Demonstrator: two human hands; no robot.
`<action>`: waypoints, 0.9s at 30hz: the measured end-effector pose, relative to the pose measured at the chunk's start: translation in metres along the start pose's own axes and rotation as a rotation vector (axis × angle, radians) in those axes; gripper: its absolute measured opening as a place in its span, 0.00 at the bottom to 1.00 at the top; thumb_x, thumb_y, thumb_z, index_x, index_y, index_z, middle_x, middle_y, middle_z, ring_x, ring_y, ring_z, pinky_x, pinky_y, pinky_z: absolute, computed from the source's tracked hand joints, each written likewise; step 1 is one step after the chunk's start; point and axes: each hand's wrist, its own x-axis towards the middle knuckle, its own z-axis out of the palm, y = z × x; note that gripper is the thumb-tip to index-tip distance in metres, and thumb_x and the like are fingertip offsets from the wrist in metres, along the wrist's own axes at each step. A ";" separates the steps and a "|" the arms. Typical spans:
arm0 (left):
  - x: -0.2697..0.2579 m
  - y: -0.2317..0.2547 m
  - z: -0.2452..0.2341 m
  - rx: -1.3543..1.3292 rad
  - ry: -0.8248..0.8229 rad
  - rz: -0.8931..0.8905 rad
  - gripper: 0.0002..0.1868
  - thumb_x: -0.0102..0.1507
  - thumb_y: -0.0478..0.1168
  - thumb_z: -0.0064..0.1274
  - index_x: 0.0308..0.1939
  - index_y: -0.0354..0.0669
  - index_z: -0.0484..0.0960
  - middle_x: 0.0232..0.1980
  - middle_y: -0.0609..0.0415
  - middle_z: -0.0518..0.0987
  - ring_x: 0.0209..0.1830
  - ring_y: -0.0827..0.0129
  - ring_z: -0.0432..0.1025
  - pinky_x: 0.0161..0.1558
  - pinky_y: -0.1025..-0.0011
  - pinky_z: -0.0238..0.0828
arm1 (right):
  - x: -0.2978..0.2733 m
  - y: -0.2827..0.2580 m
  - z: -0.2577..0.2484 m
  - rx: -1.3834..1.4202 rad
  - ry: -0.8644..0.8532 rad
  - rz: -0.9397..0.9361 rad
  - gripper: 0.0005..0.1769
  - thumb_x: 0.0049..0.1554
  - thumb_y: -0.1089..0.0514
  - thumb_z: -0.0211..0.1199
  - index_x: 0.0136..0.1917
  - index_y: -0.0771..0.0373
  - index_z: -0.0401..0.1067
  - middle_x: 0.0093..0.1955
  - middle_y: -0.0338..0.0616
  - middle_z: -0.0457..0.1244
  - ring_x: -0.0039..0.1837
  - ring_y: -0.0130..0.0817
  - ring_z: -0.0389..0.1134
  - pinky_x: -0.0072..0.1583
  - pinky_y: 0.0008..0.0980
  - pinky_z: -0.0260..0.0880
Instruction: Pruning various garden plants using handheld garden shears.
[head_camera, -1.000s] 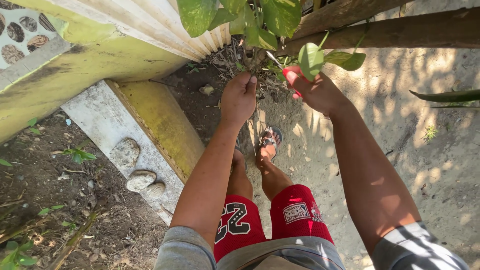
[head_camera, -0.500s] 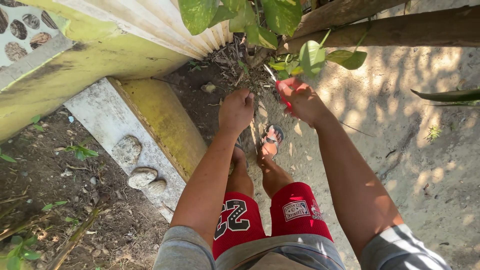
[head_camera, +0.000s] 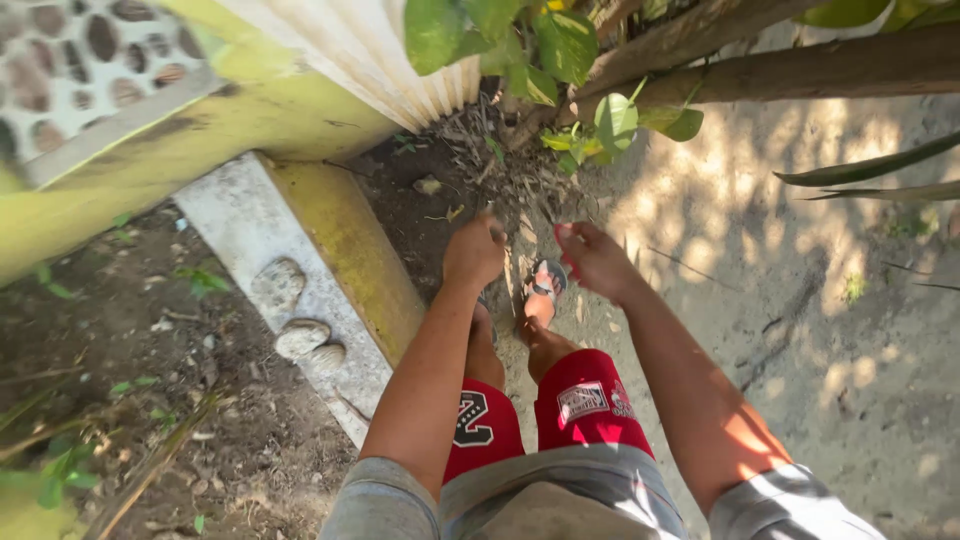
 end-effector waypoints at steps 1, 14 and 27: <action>-0.009 -0.005 0.002 -0.011 0.035 0.005 0.22 0.69 0.49 0.48 0.65 0.49 0.77 0.55 0.48 0.84 0.54 0.51 0.78 0.54 0.54 0.76 | -0.006 0.003 0.006 -0.016 0.001 -0.033 0.30 0.62 0.35 0.51 0.66 0.59 0.65 0.46 0.44 0.68 0.40 0.31 0.69 0.42 0.32 0.69; -0.235 -0.033 -0.006 -0.763 0.606 -0.150 0.12 0.64 0.45 0.55 0.48 0.45 0.84 0.41 0.48 0.86 0.42 0.60 0.81 0.46 0.65 0.76 | -0.122 -0.023 0.039 -0.130 -0.278 -0.406 0.23 0.64 0.41 0.51 0.63 0.56 0.70 0.36 0.42 0.65 0.32 0.28 0.63 0.35 0.31 0.65; -0.413 -0.094 -0.054 -1.035 1.216 -0.081 0.11 0.67 0.44 0.55 0.45 0.40 0.84 0.38 0.56 0.83 0.39 0.75 0.75 0.45 0.72 0.73 | -0.219 -0.136 0.181 -0.394 -0.639 -0.616 0.24 0.65 0.42 0.52 0.66 0.57 0.68 0.47 0.41 0.67 0.40 0.27 0.66 0.39 0.29 0.65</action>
